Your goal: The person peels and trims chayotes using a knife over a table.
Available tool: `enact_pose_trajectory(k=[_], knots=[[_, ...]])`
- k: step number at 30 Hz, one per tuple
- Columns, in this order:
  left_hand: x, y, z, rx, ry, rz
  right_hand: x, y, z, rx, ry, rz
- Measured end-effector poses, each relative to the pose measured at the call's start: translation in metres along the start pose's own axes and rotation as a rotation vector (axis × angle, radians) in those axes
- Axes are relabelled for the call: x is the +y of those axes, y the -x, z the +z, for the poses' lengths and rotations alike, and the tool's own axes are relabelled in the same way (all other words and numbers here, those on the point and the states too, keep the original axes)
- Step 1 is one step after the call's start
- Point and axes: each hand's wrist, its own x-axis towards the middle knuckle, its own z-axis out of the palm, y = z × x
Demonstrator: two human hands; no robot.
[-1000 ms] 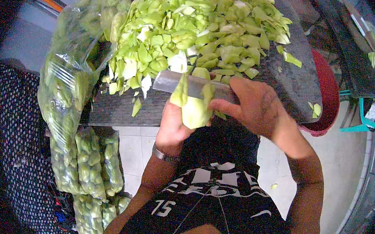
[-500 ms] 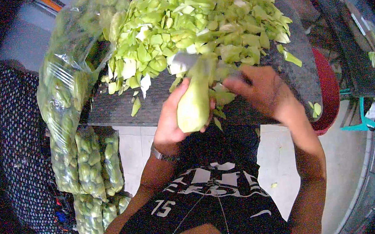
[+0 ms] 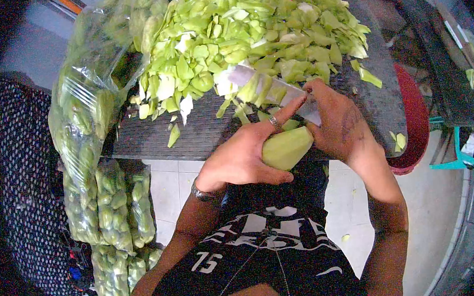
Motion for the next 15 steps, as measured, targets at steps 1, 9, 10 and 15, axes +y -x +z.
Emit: enact_pose_trajectory(k=[1,9,10,15], knots=[[0.000,-0.002,0.000,-0.009,-0.018,-0.040,-0.006,0.001,-0.005,-0.015,-0.019,0.032],[-0.035,0.021,-0.046,0.481,-0.075,-0.086,-0.019,0.018,-0.029,0.013,0.045,0.187],[-0.036,0.024,-0.056,0.590,-0.119,-0.150,-0.017,0.019,-0.029,0.025,0.039,0.201],[-0.043,0.035,-0.076,0.830,0.031,-0.124,0.015,0.013,-0.019,0.120,0.191,0.084]])
